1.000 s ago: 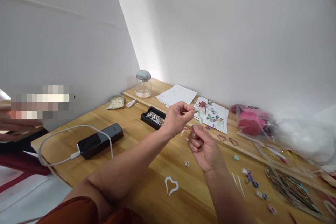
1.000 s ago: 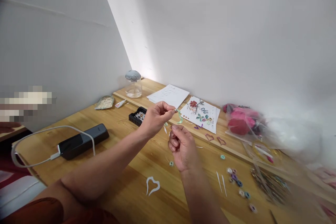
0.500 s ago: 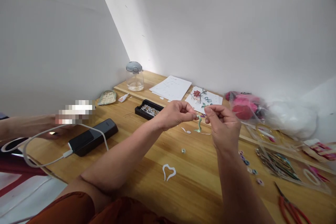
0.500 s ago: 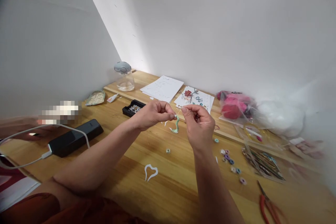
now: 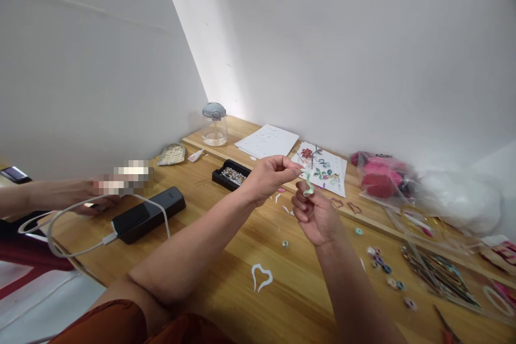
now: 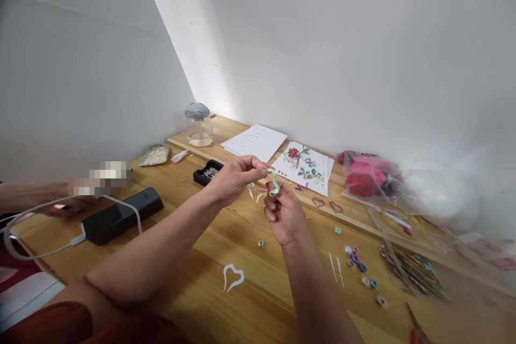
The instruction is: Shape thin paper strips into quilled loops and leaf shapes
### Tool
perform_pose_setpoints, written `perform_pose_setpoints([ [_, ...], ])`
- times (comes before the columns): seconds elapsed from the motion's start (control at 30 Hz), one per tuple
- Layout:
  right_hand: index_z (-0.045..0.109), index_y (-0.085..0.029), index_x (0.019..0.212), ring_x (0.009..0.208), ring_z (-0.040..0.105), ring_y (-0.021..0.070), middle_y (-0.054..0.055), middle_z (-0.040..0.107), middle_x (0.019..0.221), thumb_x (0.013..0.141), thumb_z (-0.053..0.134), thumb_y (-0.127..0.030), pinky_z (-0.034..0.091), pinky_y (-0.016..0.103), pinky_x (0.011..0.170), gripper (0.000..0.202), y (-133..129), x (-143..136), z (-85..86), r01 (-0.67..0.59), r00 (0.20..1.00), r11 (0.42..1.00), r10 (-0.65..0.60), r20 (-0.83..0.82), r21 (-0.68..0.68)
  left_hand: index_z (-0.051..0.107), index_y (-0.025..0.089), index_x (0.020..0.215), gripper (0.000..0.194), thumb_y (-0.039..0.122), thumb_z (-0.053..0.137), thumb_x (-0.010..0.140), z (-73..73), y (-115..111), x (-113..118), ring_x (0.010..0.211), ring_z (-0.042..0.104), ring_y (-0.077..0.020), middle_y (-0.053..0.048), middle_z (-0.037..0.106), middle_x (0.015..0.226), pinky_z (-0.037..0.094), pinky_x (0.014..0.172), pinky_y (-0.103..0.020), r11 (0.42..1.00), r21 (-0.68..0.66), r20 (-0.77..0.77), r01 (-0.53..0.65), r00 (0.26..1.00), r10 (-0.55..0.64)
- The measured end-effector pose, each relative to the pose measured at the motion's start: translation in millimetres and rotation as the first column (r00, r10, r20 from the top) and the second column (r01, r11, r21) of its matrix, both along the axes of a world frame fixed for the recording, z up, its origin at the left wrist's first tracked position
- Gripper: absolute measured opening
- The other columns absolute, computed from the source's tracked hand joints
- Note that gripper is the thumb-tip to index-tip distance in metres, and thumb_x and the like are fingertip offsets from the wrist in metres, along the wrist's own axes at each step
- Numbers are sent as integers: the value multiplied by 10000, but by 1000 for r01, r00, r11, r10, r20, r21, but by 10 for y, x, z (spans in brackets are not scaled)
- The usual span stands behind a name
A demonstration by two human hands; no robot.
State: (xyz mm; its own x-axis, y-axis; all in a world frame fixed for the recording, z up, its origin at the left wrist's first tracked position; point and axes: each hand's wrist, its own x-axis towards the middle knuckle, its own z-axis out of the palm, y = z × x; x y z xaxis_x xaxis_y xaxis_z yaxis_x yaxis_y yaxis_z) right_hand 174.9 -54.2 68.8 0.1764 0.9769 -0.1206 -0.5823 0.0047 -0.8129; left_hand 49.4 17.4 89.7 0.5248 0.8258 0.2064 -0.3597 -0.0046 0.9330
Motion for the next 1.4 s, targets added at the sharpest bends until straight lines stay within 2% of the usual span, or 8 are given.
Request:
perform_pose_setpoints([
  [0.23,543,-162,708,454,275,32,-83,360,585,647,810,-246,206,142,354,286,-53,-157,17,-16,999,1000,16,-49,-16,607,145,764,166,261,723,736,-35,39,53,725,575,-87,-23,659,799,465,661,-208,977,35,104,-211,973,207],
  [0.47,618,-177,759,455,274,44,-82,381,535,704,792,-337,249,184,423,242,-130,-193,42,130,945,985,-158,286,114,600,141,760,146,237,708,739,-44,86,50,711,577,-89,-31,663,787,458,644,-211,954,89,92,-285,957,277],
  [0.53,646,-178,777,467,298,51,-74,394,540,736,773,-358,254,201,442,225,-161,-156,74,193,845,960,-269,462,205,596,141,760,140,235,699,749,-32,93,26,692,570,-82,-27,660,780,455,631,-209,960,111,47,-258,966,254],
  [0.63,687,-177,796,470,272,59,-79,329,523,780,742,-333,236,224,456,166,-217,-66,174,296,550,861,-508,663,414,588,139,748,161,244,711,742,7,79,-22,631,545,-68,-16,650,742,439,591,-204,978,127,-50,-165,984,172],
  [0.7,707,-182,806,471,283,66,-78,311,521,794,728,-315,259,237,471,135,-245,-2,249,331,375,775,-632,679,538,586,137,742,183,253,727,730,31,53,-46,620,548,-68,-18,654,733,434,587,-208,991,110,-102,-70,991,82],
  [0.77,718,-192,823,471,347,79,-76,330,511,798,723,-316,319,247,493,127,-254,51,300,349,316,730,-682,659,588,591,134,739,184,247,735,724,40,17,-51,657,579,-78,-30,671,754,447,623,-219,996,88,-137,32,990,-20],
  [1.07,699,-197,811,389,393,67,-71,451,507,747,768,-366,315,222,377,193,-82,198,163,366,601,815,-575,555,449,626,125,717,161,204,764,691,-4,-91,23,655,575,-68,-15,664,716,439,676,-234,957,14,-98,289,953,-286],
  [1.4,621,-186,788,419,247,20,-91,437,579,591,849,-287,208,149,350,319,-5,32,40,156,977,983,-168,129,97,633,142,772,210,296,764,713,64,-45,-28,726,599,-106,-29,665,796,472,679,-246,998,5,13,68,998,-68],
])
